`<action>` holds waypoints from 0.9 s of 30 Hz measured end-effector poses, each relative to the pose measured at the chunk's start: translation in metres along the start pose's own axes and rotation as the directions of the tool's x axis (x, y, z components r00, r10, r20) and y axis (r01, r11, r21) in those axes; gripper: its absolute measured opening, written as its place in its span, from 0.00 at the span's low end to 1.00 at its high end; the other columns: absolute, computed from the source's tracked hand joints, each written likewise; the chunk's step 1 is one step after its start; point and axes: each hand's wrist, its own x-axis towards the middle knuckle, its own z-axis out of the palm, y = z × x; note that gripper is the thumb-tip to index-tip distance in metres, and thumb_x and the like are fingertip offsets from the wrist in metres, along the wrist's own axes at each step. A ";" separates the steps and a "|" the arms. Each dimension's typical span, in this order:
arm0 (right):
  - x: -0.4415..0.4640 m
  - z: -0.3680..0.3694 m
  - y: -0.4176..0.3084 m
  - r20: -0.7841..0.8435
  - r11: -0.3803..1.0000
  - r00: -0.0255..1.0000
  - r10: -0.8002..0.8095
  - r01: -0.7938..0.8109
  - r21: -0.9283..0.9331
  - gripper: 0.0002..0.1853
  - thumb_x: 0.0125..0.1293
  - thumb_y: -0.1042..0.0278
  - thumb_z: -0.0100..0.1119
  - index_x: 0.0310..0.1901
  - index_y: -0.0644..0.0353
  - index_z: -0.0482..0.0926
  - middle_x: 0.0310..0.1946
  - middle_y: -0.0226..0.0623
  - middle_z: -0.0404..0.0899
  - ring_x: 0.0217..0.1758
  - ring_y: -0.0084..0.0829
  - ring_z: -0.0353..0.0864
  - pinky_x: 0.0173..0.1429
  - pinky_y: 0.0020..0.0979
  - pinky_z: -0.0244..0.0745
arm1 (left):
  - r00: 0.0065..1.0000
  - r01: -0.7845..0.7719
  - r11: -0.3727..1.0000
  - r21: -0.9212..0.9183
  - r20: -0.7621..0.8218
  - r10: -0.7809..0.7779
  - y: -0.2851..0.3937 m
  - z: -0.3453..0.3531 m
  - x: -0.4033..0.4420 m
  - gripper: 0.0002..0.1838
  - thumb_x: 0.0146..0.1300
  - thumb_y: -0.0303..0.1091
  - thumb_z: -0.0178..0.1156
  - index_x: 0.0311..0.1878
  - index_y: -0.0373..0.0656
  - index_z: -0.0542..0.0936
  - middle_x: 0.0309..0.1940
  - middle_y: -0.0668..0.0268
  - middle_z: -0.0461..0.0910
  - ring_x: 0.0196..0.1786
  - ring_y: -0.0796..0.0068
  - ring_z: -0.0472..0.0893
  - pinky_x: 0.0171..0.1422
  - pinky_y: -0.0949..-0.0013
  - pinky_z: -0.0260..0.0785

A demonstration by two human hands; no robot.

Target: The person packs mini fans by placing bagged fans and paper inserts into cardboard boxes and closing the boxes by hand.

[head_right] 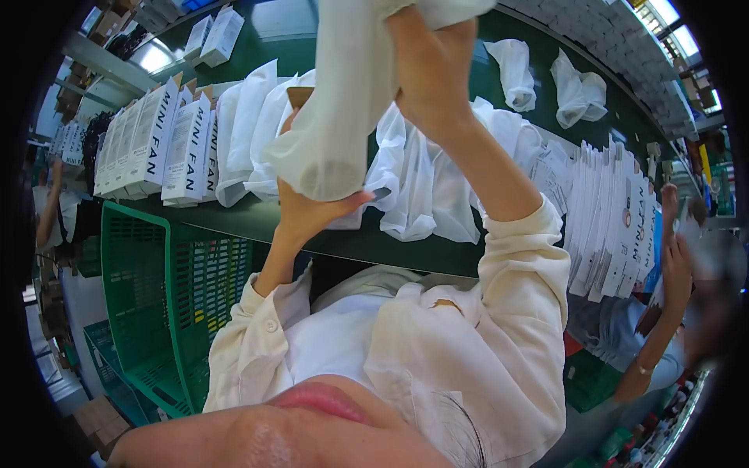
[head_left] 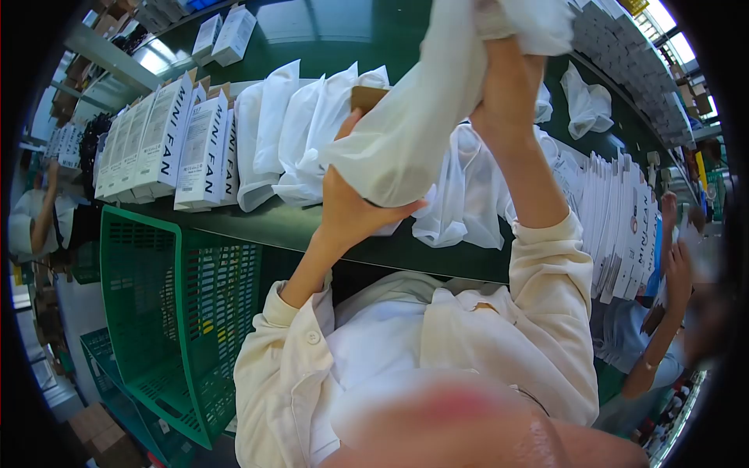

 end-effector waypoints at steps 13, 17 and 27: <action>-0.038 0.002 0.014 0.683 0.153 0.188 -0.706 0.982 -0.112 0.09 0.47 0.74 0.63 0.33 0.54 0.79 0.25 0.31 0.75 0.25 0.28 0.73 0.31 0.23 0.71 | 0.996 0.062 0.993 0.096 -0.065 -0.056 -0.006 -0.020 -0.005 0.56 0.31 0.39 0.82 0.62 0.40 0.55 0.55 0.56 0.62 0.54 0.60 0.70 0.58 0.64 0.63; -0.063 -0.013 0.019 0.796 0.646 0.495 -0.349 0.742 -0.179 0.07 0.49 0.72 0.64 0.31 0.58 0.77 0.29 0.33 0.76 0.29 0.30 0.73 0.31 0.26 0.68 | 0.997 0.031 0.995 0.092 -0.077 -0.024 -0.006 -0.018 -0.004 0.54 0.33 0.41 0.82 0.61 0.41 0.56 0.55 0.57 0.63 0.52 0.61 0.71 0.56 0.66 0.65; -0.087 -0.046 -0.017 0.796 0.572 0.463 0.390 0.556 -0.603 0.06 0.54 0.73 0.63 0.34 0.60 0.78 0.35 0.36 0.79 0.38 0.36 0.78 0.51 0.29 0.70 | 0.982 -0.115 0.991 0.063 0.157 0.104 0.003 -0.004 -0.011 0.53 0.34 0.40 0.81 0.61 0.45 0.55 0.57 0.60 0.58 0.58 0.60 0.66 0.63 0.63 0.60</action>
